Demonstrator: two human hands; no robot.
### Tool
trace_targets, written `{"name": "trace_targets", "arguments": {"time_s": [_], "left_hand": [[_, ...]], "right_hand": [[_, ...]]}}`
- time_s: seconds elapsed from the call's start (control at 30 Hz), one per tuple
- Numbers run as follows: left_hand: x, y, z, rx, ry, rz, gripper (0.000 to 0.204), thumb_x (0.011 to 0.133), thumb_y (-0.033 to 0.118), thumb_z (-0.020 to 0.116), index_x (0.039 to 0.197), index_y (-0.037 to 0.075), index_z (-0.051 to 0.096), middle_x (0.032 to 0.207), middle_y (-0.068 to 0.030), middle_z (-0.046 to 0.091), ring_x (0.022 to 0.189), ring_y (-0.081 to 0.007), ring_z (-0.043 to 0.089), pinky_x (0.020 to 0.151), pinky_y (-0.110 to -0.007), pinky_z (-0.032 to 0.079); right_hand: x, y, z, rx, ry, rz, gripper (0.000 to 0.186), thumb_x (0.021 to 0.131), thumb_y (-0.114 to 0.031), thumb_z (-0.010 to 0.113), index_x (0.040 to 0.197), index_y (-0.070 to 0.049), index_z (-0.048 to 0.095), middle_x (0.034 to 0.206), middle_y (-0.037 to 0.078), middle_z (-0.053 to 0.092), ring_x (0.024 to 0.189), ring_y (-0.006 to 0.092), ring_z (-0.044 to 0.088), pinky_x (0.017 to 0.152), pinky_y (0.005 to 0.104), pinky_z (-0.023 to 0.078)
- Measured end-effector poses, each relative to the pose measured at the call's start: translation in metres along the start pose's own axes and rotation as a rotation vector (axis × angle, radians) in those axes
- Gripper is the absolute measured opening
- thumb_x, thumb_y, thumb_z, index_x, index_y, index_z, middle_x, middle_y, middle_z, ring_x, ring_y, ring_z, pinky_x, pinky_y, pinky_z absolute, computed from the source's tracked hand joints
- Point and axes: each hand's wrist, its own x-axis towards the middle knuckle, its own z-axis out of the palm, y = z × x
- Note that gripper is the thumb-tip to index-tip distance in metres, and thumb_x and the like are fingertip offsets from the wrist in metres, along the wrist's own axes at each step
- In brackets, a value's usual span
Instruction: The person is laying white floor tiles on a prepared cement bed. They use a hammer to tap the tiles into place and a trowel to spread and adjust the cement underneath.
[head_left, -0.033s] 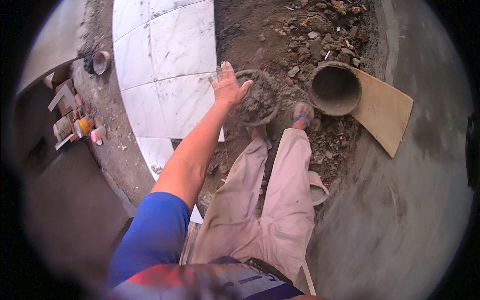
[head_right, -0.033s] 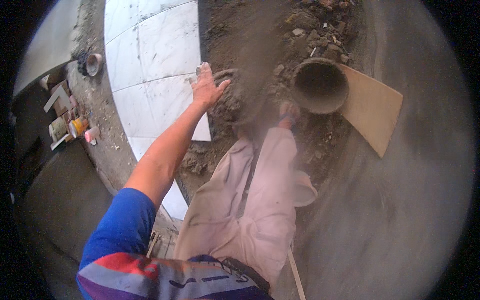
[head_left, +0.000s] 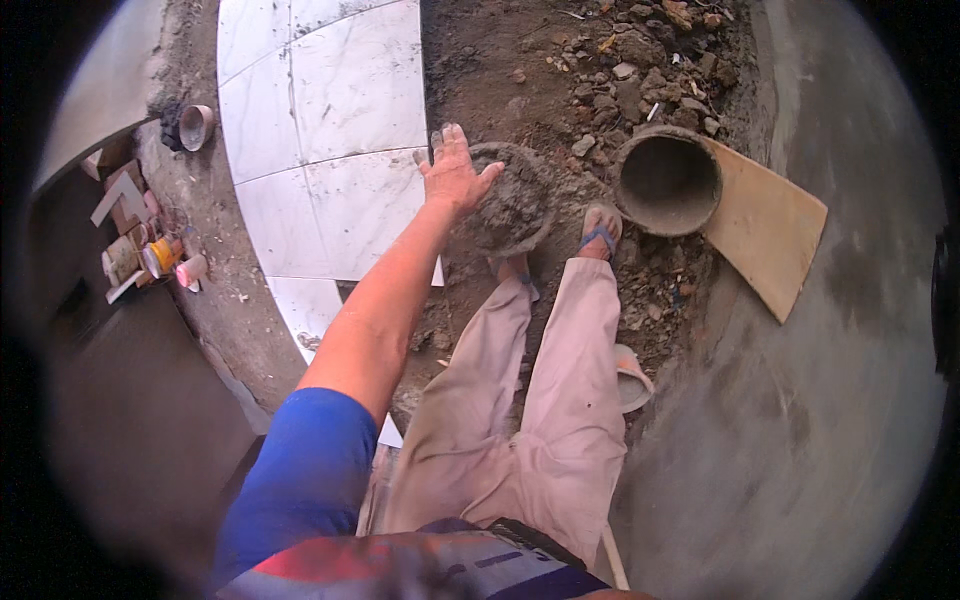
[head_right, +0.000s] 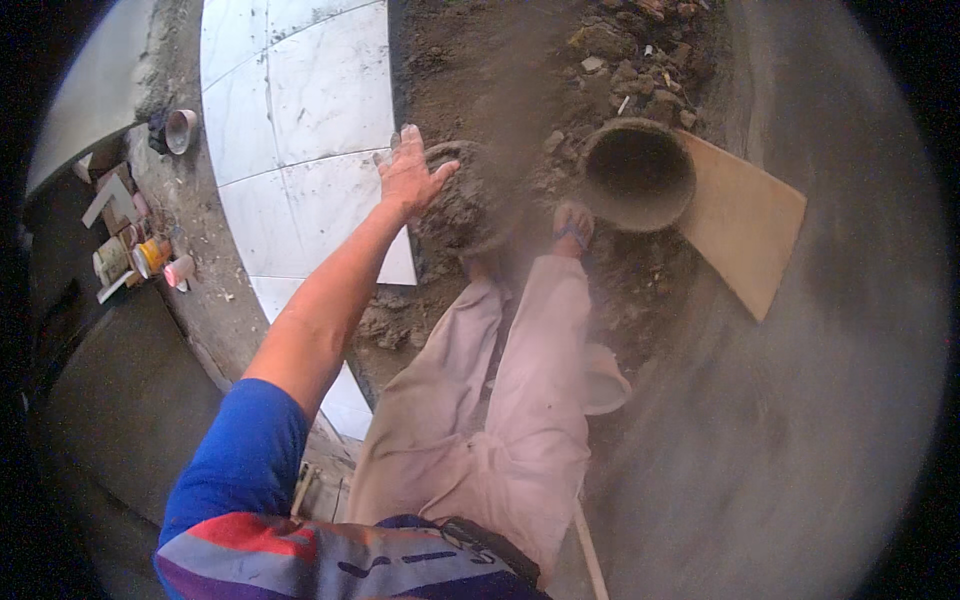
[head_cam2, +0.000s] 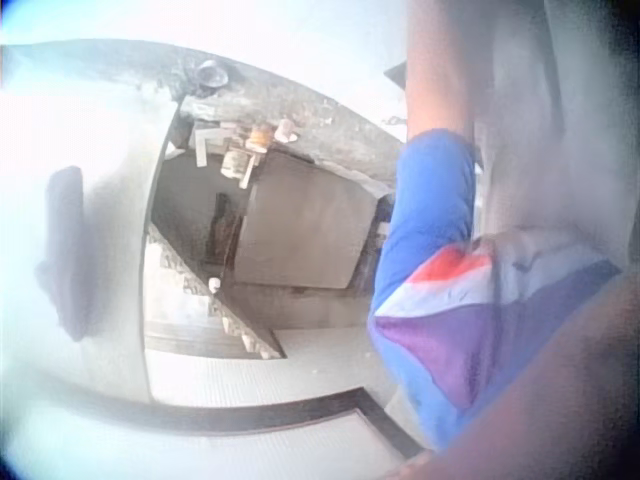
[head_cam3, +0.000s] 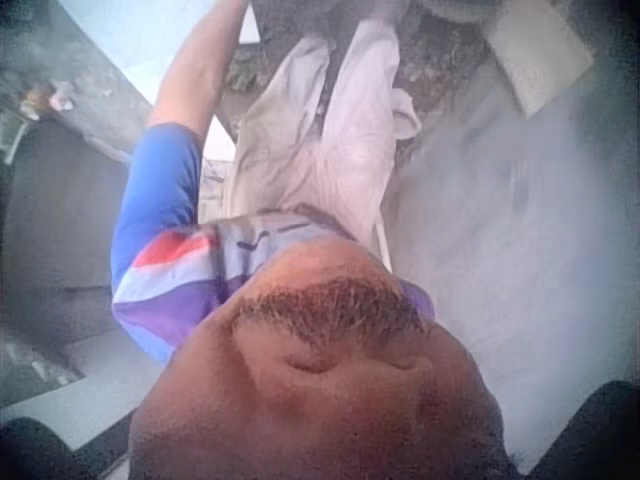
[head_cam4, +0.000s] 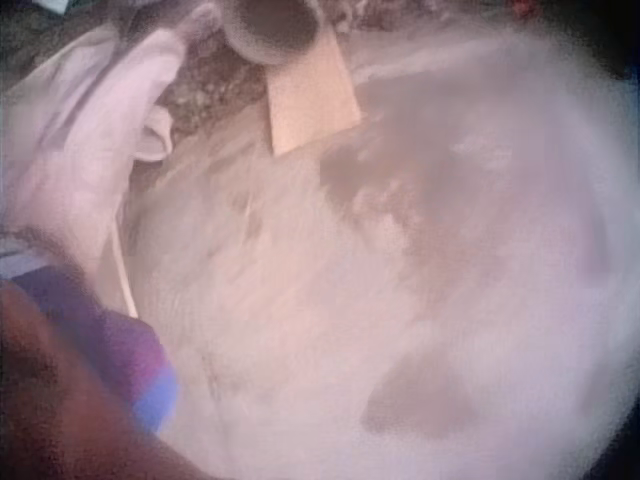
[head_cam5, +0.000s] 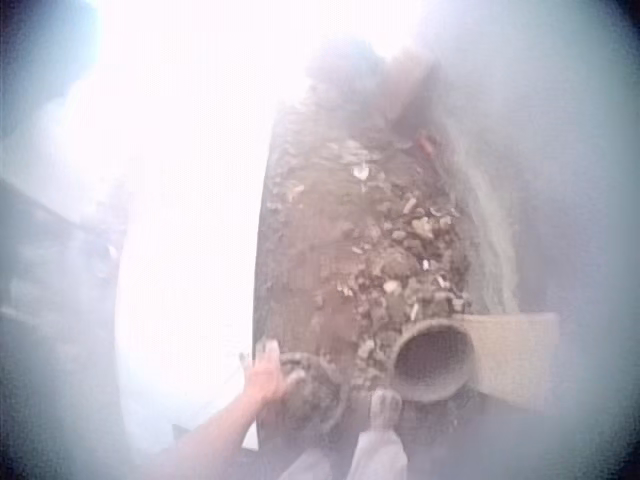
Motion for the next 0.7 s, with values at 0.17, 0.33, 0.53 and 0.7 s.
{"name": "trace_targets", "arguments": {"time_s": [0.17,0.33,0.53,0.7], "left_hand": [[0.0,0.028,0.006,-0.025,0.009,0.066,0.094,0.084,0.065,0.062,0.15,0.003,0.036,0.139,-0.0245,0.053,0.131,-0.0332,0.051,0.111,-0.054,0.033],[-0.054,0.049,-0.002,-0.175,-0.468,-0.008,0.075,0.077,0.062,0.072,0.111,-0.005,0.068,0.096,-0.0293,0.07,0.094,-0.0429,0.07,0.081,-0.049,0.055],[-0.016,0.074,-0.036,-0.266,-0.56,-0.075,0.078,0.076,0.068,0.069,0.084,-0.009,0.072,0.088,-0.0307,0.07,0.09,-0.0429,0.07,0.08,-0.049,0.055],[0.022,0.126,-0.107,-0.294,-0.467,-0.112,0.082,0.078,0.069,0.066,0.08,-0.012,0.069,0.087,-0.0326,0.069,0.086,-0.0435,0.07,0.078,-0.048,0.054]], "right_hand": [[0.042,0.016,0.005,-0.046,-0.031,0.078,0.049,0.092,-0.039,0.066,0.12,0.001,0.059,0.101,0.021,0.069,0.092,0.0355,0.067,0.078,0.0473,0.051],[0.043,0.016,-0.008,-0.043,-0.051,0.126,0.048,0.093,-0.039,0.066,0.12,0.0,0.059,0.1,0.02,0.07,0.092,0.0351,0.067,0.078,0.0471,0.051],[0.011,0.014,-0.024,-0.005,-0.085,0.126,0.046,0.093,-0.038,0.065,0.12,-0.002,0.059,0.099,0.02,0.07,0.092,0.0347,0.067,0.078,0.0468,0.05],[-0.054,0.062,-0.07,-0.015,-0.07,0.16,0.044,0.093,-0.038,0.065,0.12,-0.003,0.059,0.098,0.019,0.07,0.092,0.0344,0.067,0.078,0.0466,0.05]]}}
